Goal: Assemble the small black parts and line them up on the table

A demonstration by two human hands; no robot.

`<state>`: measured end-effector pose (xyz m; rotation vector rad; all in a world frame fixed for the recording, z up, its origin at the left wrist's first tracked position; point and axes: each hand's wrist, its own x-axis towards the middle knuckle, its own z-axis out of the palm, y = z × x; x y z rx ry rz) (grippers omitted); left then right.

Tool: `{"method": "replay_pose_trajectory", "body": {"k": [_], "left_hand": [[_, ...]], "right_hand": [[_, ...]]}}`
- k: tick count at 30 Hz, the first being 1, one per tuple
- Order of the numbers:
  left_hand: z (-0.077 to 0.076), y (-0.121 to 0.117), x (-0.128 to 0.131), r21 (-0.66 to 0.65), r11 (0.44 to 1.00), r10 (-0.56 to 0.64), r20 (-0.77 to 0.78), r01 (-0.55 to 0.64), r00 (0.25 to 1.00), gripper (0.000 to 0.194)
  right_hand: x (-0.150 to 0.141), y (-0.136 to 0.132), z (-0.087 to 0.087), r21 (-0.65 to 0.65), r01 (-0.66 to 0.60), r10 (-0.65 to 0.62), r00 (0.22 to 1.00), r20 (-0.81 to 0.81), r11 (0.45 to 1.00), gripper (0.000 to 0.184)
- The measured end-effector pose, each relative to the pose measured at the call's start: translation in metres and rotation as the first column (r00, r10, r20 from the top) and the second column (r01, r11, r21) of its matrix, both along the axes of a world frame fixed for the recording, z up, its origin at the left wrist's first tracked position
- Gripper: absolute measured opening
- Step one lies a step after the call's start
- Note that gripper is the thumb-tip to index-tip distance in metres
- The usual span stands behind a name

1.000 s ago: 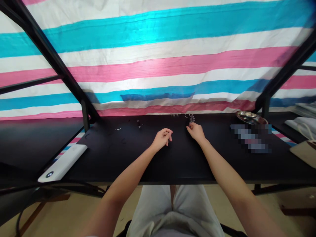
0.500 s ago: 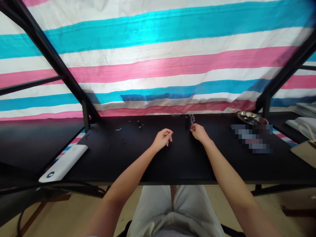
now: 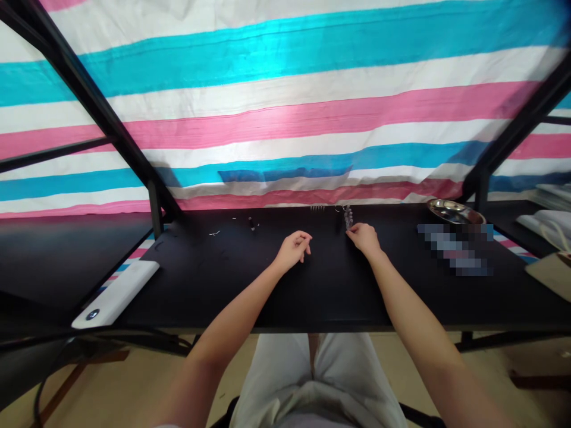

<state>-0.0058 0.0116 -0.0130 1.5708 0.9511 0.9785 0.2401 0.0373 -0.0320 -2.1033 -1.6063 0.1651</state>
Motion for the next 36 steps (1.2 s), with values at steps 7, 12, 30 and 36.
{"method": "replay_pose_trajectory", "body": {"k": [7,12,30,36], "left_hand": [[-0.003,0.002,-0.002,0.037,0.999,0.033,-0.044,-0.031,0.999,0.02],[0.001,0.005,-0.009,0.237,0.951,0.249,-0.212,-0.197,0.945,0.011],[0.006,0.058,-0.112,0.366,0.642,0.75,-0.482,-0.674,0.453,0.068],[0.0,0.063,-0.114,0.476,0.616,0.787,-0.406,-0.628,0.464,0.05]], "right_hand": [[0.001,-0.005,0.005,-0.071,-0.024,0.027,0.999,0.034,0.997,0.026],[-0.003,-0.012,0.014,-0.14,-0.055,0.065,0.996,0.066,0.989,0.026],[-0.024,-0.026,0.039,-0.006,-0.053,0.054,0.997,0.059,0.999,0.033],[-0.025,-0.026,0.038,-0.009,-0.052,0.052,0.997,0.054,0.999,0.034]]}}
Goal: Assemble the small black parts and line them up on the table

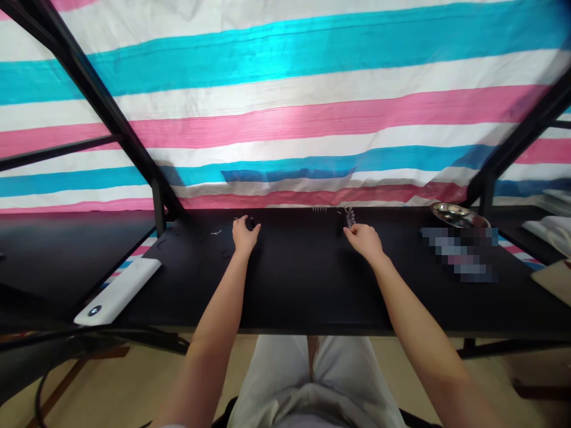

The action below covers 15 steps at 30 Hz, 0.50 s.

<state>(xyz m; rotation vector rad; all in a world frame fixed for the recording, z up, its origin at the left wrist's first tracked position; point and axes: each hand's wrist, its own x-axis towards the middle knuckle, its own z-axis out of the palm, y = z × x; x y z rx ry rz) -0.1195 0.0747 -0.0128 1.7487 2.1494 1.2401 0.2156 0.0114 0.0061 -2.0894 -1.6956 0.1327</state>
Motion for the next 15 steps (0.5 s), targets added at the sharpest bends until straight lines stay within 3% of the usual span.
{"method": "replay_pose_trajectory", "body": {"k": [9,15], "left_hand": [[-0.0049,0.0035,-0.0014,-0.031,0.996,-0.077,0.061,0.079,0.995,0.068],[-0.0039,0.0021,0.0008,-0.019,0.997,-0.077,0.004,0.077,0.997,0.056]], "right_hand": [[0.0001,0.0009,-0.0016,0.002,-0.006,0.006,1.0,-0.01,1.0,0.033],[0.0005,0.0014,-0.0037,0.025,-0.021,0.022,1.0,-0.022,0.999,0.033]]}}
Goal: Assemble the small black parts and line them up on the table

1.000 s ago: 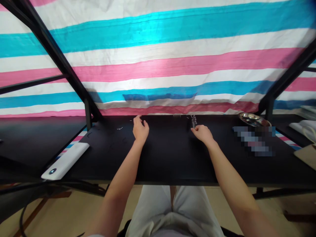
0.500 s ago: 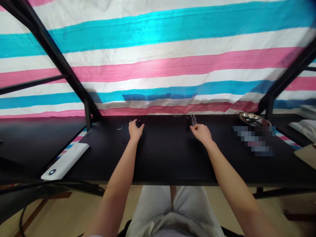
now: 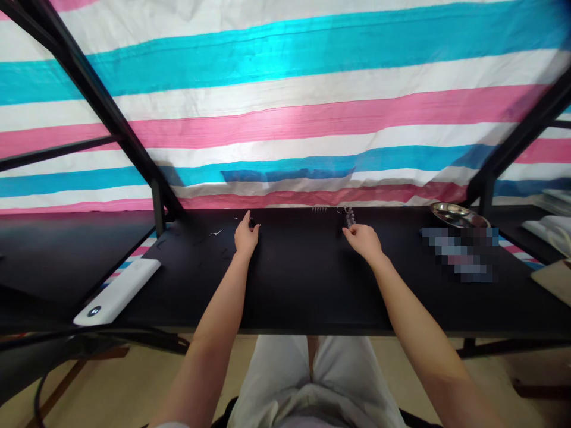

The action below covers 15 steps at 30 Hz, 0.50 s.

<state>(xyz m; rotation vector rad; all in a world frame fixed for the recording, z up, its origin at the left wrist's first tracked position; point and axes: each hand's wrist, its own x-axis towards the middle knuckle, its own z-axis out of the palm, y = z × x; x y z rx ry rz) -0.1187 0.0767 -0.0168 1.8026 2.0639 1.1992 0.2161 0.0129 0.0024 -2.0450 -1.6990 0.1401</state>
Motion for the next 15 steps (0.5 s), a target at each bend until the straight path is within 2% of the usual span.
{"method": "replay_pose_trajectory", "body": {"k": [4,7,9,11,13,15], "left_hand": [[-0.002,0.003,0.0,0.024,0.999,0.034,0.027,-0.035,0.999,0.03],[-0.004,0.006,0.001,0.025,1.0,0.003,0.234,-0.009,0.972,0.022],[-0.004,0.007,0.006,0.018,0.998,-0.065,0.471,0.064,0.88,0.021],[-0.003,0.005,0.012,0.029,0.986,-0.14,0.679,0.164,0.721,0.02],[0.0,-0.001,0.022,0.07,0.964,-0.211,0.79,0.257,0.575,0.023],[0.004,-0.009,0.033,0.123,0.928,-0.29,0.831,0.351,0.475,0.027]], "right_hand": [[0.0,0.0,0.0,0.005,-0.003,0.003,1.0,-0.001,1.0,0.033],[0.0,-0.001,0.001,0.044,-0.015,0.015,1.0,-0.001,0.999,0.033],[0.0,-0.001,0.001,0.074,-0.03,0.03,1.0,-0.005,0.997,0.034],[-0.002,-0.002,0.002,0.11,-0.068,0.071,0.997,-0.019,0.992,0.035],[-0.005,-0.004,0.002,0.157,-0.146,0.155,0.987,-0.048,0.977,0.035],[-0.012,-0.007,0.002,0.211,-0.256,0.278,0.957,-0.085,0.943,0.035]]}}
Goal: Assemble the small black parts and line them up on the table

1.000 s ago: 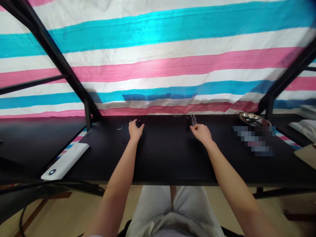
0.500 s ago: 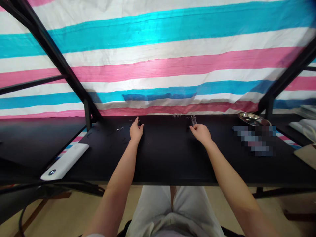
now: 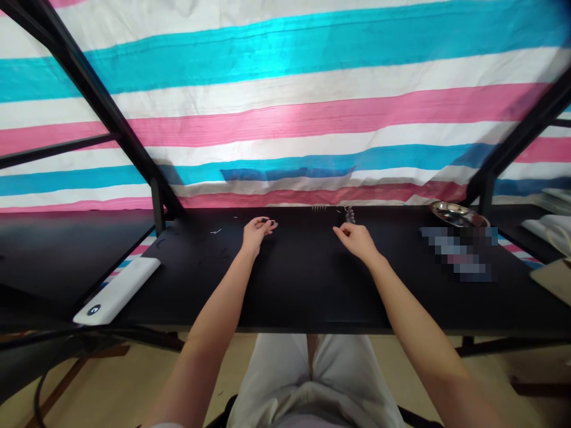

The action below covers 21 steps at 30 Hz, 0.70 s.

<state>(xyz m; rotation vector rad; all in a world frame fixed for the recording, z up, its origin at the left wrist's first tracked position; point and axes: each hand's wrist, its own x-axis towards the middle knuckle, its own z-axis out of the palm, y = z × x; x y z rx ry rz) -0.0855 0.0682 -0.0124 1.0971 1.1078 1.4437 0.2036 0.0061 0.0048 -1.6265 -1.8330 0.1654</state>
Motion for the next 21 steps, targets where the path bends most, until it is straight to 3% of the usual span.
{"method": "replay_pose_trajectory", "body": {"k": [5,8,12,21], "left_hand": [[0.006,-0.025,0.036,0.037,0.946,-0.323,-0.01,0.323,0.946,0.034],[0.006,-0.038,0.052,0.03,0.907,-0.42,-0.036,0.421,0.907,0.034],[0.005,-0.044,0.059,0.027,0.889,-0.455,-0.049,0.457,0.889,0.033],[0.006,-0.043,0.059,0.05,0.914,-0.395,-0.109,0.402,0.912,0.032]], "right_hand": [[-0.027,-0.005,-0.006,0.082,-0.27,0.282,0.936,-0.211,0.959,0.026],[-0.04,-0.006,-0.011,0.102,-0.37,0.383,0.876,-0.293,0.923,0.031],[-0.046,-0.006,-0.016,0.08,-0.42,0.418,0.828,-0.375,0.904,0.03],[-0.048,-0.007,-0.017,0.047,-0.467,0.427,0.757,-0.494,0.883,0.026]]}}
